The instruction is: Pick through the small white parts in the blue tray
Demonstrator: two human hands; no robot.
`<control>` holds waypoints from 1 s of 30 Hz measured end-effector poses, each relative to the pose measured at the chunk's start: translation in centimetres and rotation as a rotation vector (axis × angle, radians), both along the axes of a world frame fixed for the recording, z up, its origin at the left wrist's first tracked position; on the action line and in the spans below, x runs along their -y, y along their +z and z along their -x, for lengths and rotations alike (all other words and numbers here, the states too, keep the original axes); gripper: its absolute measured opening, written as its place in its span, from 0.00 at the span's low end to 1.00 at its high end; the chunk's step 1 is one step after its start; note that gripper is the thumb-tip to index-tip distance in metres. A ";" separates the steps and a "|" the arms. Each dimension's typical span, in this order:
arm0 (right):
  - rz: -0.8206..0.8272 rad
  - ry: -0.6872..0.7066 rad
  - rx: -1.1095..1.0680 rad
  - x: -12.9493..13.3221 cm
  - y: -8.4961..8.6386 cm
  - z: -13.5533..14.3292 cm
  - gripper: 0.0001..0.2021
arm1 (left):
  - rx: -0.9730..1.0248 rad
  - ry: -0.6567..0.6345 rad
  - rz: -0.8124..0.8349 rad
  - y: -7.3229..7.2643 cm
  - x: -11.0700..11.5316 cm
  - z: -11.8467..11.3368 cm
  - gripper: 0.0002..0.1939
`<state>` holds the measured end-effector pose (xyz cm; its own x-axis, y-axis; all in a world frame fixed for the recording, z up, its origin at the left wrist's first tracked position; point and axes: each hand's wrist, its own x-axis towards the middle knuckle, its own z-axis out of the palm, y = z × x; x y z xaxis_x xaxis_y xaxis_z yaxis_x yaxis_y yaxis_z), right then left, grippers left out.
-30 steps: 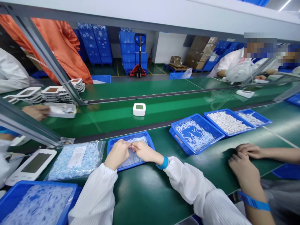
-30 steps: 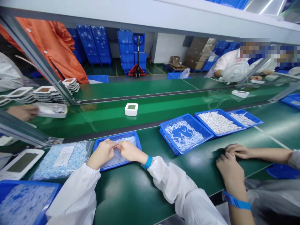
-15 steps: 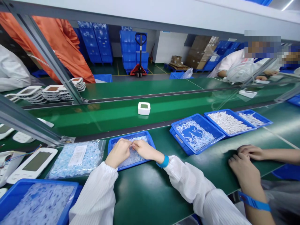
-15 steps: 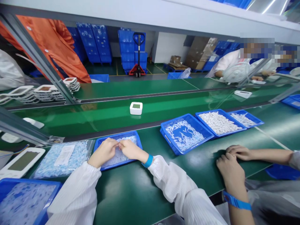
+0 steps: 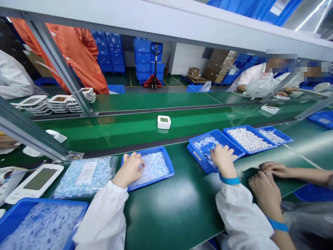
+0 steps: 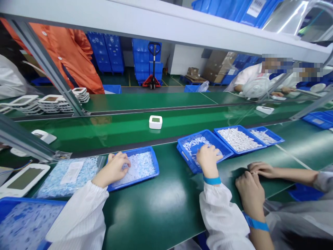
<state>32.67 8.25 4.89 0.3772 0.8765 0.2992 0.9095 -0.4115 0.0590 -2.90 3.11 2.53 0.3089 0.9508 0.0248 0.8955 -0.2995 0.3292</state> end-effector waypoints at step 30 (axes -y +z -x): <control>0.402 1.317 -0.364 0.7 -3.5 18.5 0.09 | 0.021 0.018 0.113 -0.2 0.0 -0.9 0.10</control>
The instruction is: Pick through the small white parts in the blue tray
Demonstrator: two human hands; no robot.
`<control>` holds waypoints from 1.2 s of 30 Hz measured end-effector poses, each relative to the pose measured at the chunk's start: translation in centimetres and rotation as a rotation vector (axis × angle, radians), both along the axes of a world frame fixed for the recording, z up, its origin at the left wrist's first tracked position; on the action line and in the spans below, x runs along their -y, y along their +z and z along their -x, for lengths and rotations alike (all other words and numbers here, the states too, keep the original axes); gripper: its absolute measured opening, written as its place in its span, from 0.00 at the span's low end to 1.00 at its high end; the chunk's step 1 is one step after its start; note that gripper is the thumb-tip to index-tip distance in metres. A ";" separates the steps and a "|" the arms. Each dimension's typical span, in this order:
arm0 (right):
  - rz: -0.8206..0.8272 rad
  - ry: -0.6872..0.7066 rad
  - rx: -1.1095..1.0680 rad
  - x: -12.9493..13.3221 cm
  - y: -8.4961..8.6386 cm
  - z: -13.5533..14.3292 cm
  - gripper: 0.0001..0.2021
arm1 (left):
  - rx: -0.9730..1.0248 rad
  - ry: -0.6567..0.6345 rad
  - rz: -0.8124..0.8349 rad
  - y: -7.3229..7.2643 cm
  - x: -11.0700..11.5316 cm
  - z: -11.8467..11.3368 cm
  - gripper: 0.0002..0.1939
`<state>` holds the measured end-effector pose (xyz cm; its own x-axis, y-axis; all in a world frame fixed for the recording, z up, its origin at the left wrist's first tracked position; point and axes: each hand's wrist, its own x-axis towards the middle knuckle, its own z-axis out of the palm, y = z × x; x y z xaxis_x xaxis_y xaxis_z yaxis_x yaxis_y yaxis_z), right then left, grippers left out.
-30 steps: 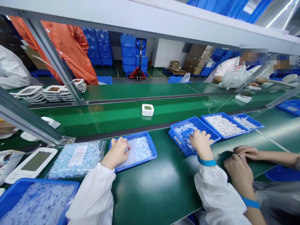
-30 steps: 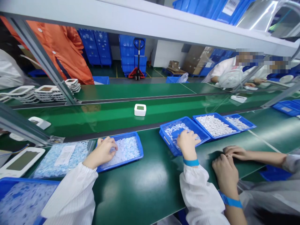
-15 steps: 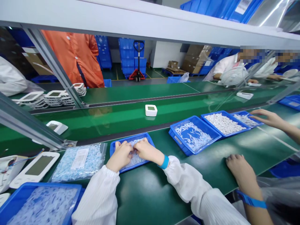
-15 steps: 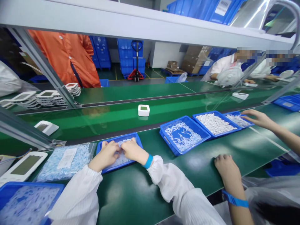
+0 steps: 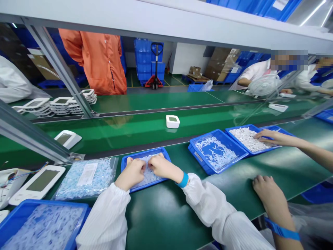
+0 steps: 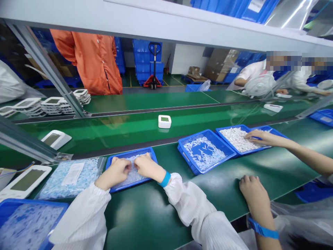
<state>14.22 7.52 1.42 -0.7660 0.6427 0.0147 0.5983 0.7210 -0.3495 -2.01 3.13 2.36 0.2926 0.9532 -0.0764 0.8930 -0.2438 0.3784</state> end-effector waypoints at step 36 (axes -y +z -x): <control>0.164 0.220 -0.200 0.6 -1.0 0.6 0.10 | -0.010 0.115 -0.099 0.2 -0.7 2.4 0.08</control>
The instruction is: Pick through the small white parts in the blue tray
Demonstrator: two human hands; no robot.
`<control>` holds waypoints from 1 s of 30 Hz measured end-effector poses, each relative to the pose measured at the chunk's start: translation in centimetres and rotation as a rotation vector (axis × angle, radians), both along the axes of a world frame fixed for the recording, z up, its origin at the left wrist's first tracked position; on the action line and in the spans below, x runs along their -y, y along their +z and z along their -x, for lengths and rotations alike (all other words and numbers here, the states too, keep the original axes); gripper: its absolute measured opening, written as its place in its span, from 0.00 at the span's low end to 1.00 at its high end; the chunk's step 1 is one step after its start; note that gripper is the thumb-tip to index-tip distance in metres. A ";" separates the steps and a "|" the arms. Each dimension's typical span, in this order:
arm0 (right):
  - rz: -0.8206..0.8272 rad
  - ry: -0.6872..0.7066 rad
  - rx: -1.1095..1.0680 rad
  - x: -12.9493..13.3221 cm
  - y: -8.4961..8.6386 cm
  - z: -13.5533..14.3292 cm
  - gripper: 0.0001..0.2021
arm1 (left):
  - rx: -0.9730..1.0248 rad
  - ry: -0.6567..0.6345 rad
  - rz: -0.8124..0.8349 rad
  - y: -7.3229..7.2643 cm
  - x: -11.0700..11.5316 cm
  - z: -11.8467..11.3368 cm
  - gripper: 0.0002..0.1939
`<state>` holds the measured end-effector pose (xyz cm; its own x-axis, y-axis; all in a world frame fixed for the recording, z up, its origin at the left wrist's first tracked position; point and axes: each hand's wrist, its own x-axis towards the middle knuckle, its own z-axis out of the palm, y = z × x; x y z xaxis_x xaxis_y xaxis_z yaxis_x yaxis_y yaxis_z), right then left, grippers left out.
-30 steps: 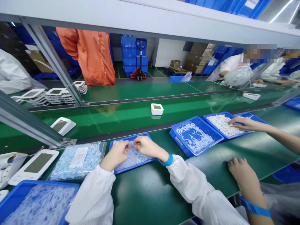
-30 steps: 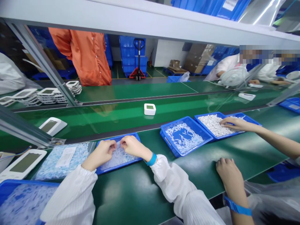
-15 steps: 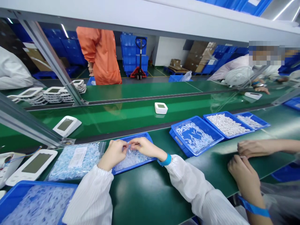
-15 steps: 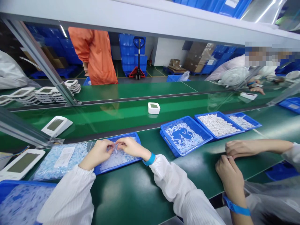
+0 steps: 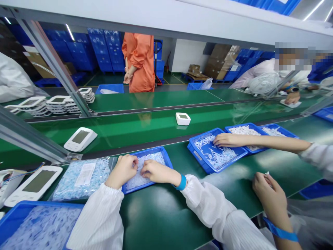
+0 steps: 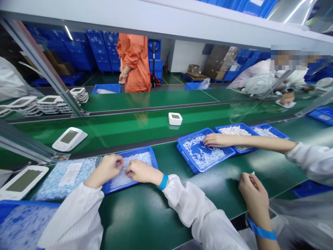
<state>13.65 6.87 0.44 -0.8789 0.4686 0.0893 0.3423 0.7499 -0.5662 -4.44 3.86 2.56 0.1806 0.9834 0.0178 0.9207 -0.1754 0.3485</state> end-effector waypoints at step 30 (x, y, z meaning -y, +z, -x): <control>0.796 -0.511 -0.773 -2.2 -0.5 0.7 0.14 | 0.205 0.059 -0.183 0.7 0.3 -2.4 0.11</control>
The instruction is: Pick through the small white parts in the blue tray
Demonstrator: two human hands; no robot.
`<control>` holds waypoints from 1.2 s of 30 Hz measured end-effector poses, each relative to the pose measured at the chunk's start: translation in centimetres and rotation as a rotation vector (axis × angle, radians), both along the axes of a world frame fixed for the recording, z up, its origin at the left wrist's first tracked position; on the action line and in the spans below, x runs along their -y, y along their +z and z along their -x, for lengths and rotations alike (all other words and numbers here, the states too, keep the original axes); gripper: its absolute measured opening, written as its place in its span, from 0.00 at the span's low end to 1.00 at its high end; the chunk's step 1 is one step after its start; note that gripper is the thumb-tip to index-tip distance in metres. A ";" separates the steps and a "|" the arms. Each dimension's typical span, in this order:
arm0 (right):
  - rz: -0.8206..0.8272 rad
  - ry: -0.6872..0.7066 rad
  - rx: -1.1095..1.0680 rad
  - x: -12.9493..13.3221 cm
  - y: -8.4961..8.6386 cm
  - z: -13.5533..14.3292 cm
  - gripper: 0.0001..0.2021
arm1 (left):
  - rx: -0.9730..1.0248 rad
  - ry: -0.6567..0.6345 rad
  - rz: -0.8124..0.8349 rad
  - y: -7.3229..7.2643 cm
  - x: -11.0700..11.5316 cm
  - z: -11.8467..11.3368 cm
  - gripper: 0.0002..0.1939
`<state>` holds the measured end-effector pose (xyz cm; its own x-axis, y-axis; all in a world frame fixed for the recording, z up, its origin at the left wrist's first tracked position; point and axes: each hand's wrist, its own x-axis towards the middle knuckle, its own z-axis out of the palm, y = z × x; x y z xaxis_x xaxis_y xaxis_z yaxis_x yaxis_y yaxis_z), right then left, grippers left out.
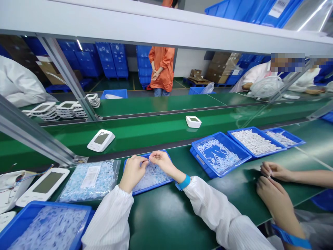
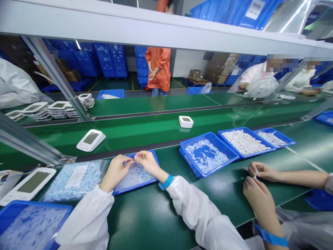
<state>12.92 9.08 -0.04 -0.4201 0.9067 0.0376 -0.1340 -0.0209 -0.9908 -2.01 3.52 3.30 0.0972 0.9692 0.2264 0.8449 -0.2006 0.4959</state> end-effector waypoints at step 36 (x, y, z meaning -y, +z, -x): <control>-0.154 0.072 -0.069 1.1 1.7 -0.3 0.19 | 0.136 -0.083 -0.457 0.1 0.5 -0.3 0.09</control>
<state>13.20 7.95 1.67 -0.4752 0.8558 0.2044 -0.2053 0.1180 -0.9716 -1.66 3.05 3.40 0.1104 0.7579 0.6430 0.7505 -0.4878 0.4460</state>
